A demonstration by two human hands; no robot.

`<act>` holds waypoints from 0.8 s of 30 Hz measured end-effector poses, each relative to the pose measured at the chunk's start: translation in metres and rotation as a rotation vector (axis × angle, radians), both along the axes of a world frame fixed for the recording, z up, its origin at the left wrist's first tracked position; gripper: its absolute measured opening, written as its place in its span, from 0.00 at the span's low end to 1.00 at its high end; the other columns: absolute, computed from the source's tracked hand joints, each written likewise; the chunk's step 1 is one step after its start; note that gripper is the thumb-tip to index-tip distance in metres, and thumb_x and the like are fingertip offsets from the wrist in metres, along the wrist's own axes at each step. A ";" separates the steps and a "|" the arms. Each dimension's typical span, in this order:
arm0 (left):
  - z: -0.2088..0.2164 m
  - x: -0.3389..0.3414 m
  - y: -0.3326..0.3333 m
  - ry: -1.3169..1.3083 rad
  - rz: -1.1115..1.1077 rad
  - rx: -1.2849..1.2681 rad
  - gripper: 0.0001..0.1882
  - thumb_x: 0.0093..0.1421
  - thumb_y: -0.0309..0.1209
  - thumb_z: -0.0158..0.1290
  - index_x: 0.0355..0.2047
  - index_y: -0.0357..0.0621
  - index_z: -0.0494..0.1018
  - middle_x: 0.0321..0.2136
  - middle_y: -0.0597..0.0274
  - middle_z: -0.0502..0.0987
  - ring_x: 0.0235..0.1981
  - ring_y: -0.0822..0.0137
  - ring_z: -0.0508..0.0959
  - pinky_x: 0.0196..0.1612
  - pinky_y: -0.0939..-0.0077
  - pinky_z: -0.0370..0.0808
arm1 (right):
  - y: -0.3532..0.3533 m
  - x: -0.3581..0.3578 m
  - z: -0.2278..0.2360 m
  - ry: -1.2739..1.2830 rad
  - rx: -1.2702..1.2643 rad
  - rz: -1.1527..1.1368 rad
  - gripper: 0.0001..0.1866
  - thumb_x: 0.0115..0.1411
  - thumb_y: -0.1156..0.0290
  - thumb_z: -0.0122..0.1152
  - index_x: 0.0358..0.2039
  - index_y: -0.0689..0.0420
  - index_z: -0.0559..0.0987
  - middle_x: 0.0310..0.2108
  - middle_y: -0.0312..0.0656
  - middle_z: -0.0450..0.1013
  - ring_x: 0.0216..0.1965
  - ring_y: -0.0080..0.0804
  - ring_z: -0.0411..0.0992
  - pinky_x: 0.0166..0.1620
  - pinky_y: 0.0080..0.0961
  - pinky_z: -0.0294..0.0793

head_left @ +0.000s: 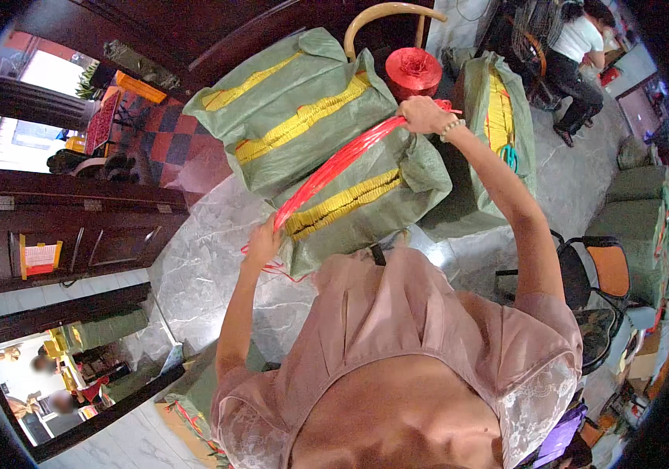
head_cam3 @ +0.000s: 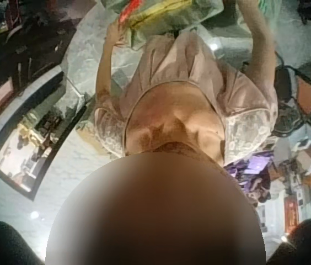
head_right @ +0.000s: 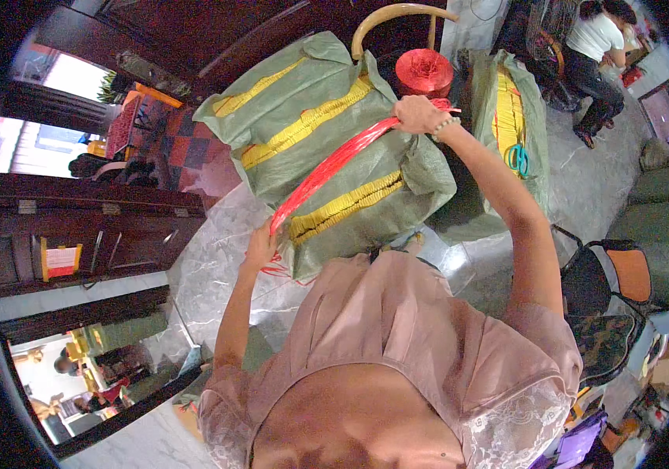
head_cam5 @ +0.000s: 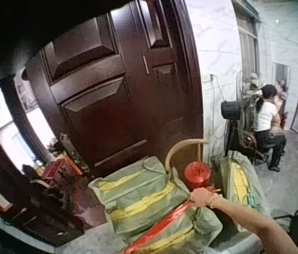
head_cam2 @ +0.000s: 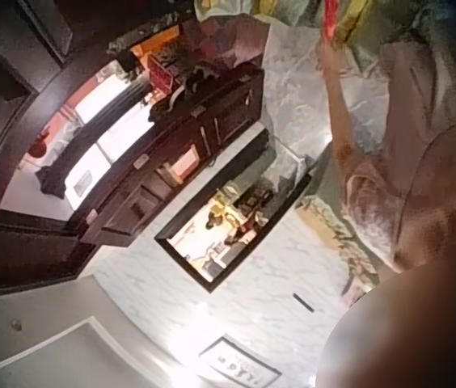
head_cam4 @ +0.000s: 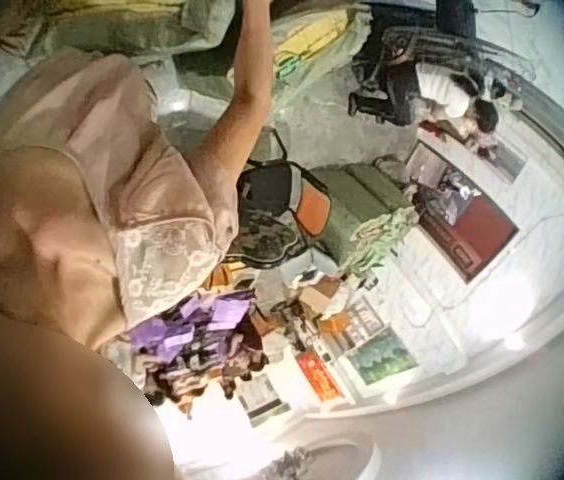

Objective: The recorder is untangling and cutting red plastic tying strips to prepare them for securing large green bags of paper materials.

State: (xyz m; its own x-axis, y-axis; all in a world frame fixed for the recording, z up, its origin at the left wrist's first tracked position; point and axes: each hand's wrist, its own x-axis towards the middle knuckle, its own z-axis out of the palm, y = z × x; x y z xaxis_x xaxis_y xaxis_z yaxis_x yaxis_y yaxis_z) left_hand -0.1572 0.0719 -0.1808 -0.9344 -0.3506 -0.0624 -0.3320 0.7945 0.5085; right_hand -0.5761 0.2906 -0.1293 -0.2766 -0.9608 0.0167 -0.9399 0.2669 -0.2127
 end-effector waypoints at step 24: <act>0.033 -0.168 0.080 -0.009 -0.261 0.149 0.12 0.57 0.33 0.46 0.34 0.35 0.65 0.22 0.42 0.72 0.28 0.42 0.73 0.29 0.51 0.67 | -0.006 0.072 0.008 -0.086 0.208 0.121 0.19 0.46 0.52 0.59 0.21 0.57 0.78 0.21 0.47 0.73 0.28 0.46 0.73 0.31 0.39 0.71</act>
